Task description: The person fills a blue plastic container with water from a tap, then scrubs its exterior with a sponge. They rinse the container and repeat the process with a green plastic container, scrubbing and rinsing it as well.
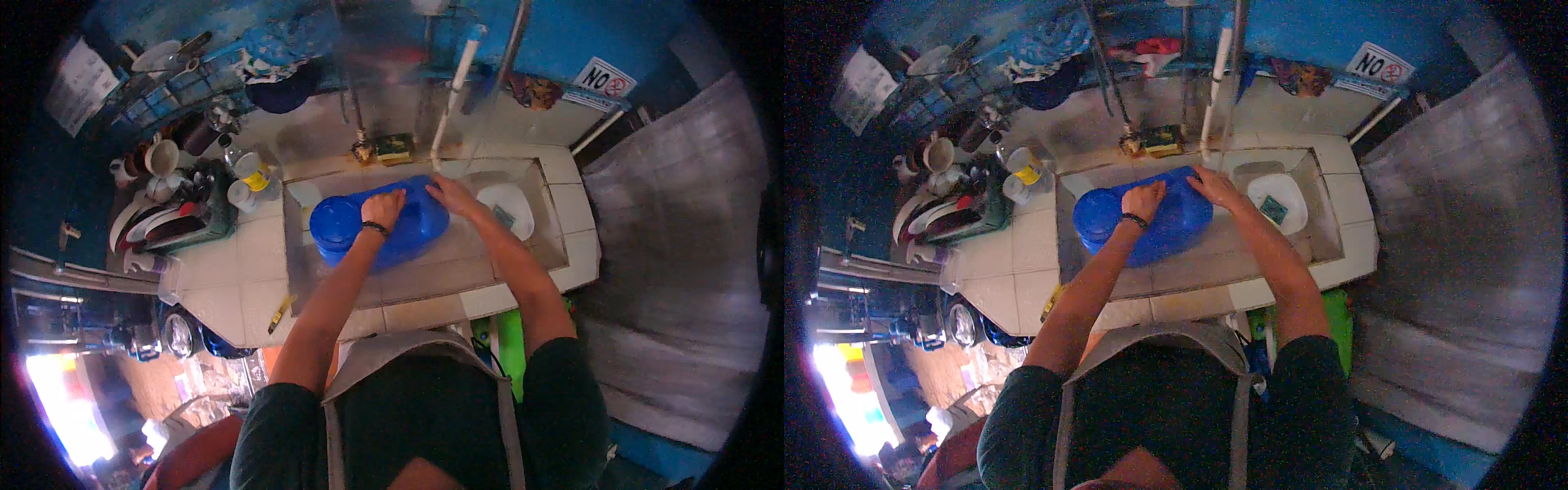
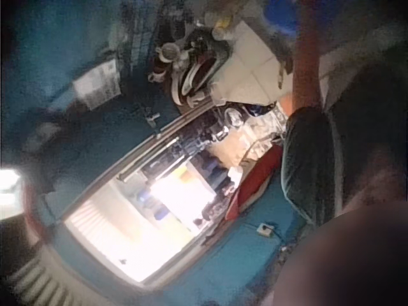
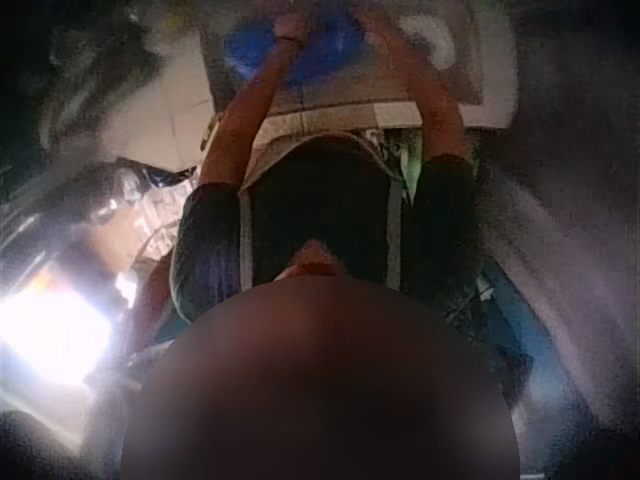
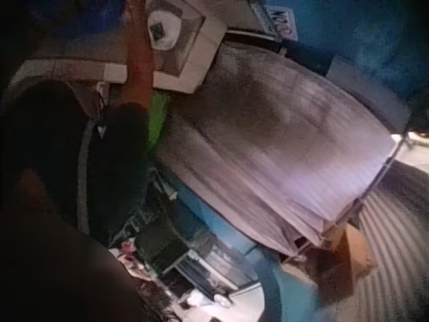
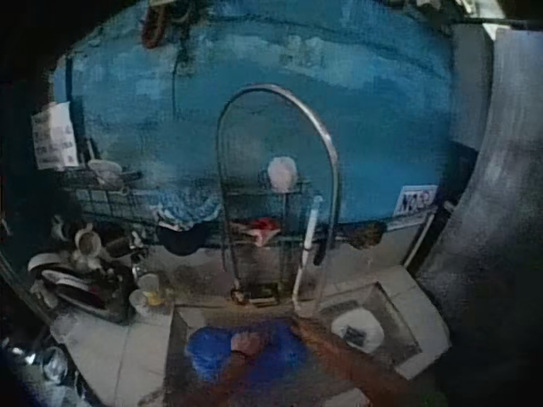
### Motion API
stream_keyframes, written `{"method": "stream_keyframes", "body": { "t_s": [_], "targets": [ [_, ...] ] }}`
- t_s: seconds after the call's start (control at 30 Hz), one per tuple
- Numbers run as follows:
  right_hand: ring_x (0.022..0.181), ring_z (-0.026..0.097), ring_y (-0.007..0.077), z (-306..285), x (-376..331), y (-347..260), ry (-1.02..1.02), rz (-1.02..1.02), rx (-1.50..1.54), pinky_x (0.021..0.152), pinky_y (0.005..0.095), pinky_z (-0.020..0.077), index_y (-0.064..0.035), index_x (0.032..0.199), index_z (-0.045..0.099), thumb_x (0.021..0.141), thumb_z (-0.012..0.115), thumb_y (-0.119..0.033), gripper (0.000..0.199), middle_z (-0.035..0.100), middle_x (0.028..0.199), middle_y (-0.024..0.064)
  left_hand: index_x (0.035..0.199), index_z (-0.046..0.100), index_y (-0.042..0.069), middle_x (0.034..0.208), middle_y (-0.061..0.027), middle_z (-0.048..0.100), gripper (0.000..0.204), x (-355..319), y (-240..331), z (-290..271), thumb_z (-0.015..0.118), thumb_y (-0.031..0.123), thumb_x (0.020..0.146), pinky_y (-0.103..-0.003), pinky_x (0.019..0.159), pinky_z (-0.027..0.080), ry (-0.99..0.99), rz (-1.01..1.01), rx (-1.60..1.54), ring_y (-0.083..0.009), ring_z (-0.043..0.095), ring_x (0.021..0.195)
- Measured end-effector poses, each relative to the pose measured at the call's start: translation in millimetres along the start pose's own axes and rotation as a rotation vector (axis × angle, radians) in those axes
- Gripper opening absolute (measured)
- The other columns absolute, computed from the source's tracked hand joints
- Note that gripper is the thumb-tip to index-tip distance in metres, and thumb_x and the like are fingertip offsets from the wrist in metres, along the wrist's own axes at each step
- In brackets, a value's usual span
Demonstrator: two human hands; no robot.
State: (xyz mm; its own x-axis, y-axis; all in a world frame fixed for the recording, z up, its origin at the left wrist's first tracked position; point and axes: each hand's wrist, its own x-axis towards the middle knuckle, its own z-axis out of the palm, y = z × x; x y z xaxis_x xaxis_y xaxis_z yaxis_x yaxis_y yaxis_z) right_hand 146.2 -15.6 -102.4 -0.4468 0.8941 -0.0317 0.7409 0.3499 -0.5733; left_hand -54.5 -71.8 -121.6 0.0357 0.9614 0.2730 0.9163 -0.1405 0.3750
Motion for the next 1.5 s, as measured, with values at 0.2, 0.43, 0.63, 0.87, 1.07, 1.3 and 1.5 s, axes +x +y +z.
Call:
{"method": "stream_keyframes", "body": {
  "t_s": [0.2,0.43,0.63,0.87,1.07,1.3,1.5],
  "targets": [
    [0.078,0.060,0.0230,-36,-29,24,-0.127,0.404,0.494,0.071,0.0357,0.0487,-0.0018,0.099,0.053,0.078,0.068,-0.020,0.031,0.060,0.091,0.0110,0.095,0.063,0.014,0.087,-0.0170,0.064,0.035,24,22,4,0.039,0.039,0.091,-0.044,0.071,0.049,-0.395,0.058,-0.068,-0.0322,0.062,0.082],
    [0.077,0.061,0.0235,-34,-55,38,-0.042,0.071,0.495,0.056,0.0344,0.0519,-0.0026,0.113,0.050,0.074,0.072,-0.024,0.050,0.058,0.099,0.0122,0.094,0.064,0.008,0.092,-0.0167,0.065,0.022,108,134,30,0.058,0.022,0.079,-0.046,0.072,0.051,-0.277,0.438,0.066,-0.0335,0.063,0.087],
    [0.079,0.060,0.0214,-28,-62,28,0.069,0.180,0.627,0.062,0.0327,0.0501,-0.0034,0.109,0.052,0.079,0.067,-0.019,0.037,0.059,0.093,0.0117,0.099,0.064,0.014,0.101,-0.0164,0.063,0.027,144,125,44,0.053,0.032,0.082,-0.040,0.075,0.050,-0.596,0.251,-0.124,-0.0268,0.062,0.091],
    [0.079,0.060,0.0319,-22,-30,8,0.127,0.231,0.121,0.070,0.0391,0.0474,-0.0046,0.098,0.058,0.077,0.067,-0.024,0.030,0.061,0.092,0.0144,0.123,0.040,0.020,0.115,-0.0157,0.057,0.039,61,49,32,0.039,0.041,0.090,-0.048,0.093,0.036,-0.676,0.001,-0.122,-0.0325,0.054,0.109],
    [0.084,0.061,0.0299,-27,3,6,-0.088,-0.271,-0.347,0.073,0.0397,0.0471,-0.0013,0.092,0.059,0.081,0.059,-0.023,0.025,0.062,0.092,0.0154,0.130,0.030,0.025,0.115,-0.0182,0.057,0.050,58,35,3,0.034,0.054,0.089,-0.054,0.091,0.033,-0.680,-0.059,-0.004,-0.0365,0.054,0.108],
    [0.067,0.056,0.0264,-12,6,2,0.112,0.494,1.573,0.055,0.0365,0.0424,-0.0017,0.086,0.057,0.084,0.047,-0.020,0.020,0.057,0.075,0.0128,0.125,0.035,0.024,0.106,-0.0154,0.062,0.041,51,2,3,0.034,0.047,0.091,-0.054,0.093,0.030,-0.461,-0.129,0.033,-0.0338,0.058,0.101],
    [0.060,0.050,0.0244,-2,4,-9,0.154,0.736,2.112,0.048,0.0322,0.0390,-0.0028,0.080,0.054,0.084,0.047,-0.024,0.023,0.051,0.068,0.0120,0.122,0.038,0.023,0.103,-0.0135,0.063,0.038,43,2,-4,0.038,0.045,0.091,-0.055,0.092,0.030,-0.486,-0.117,0.019,-0.0325,0.059,0.100]
  ]
}}
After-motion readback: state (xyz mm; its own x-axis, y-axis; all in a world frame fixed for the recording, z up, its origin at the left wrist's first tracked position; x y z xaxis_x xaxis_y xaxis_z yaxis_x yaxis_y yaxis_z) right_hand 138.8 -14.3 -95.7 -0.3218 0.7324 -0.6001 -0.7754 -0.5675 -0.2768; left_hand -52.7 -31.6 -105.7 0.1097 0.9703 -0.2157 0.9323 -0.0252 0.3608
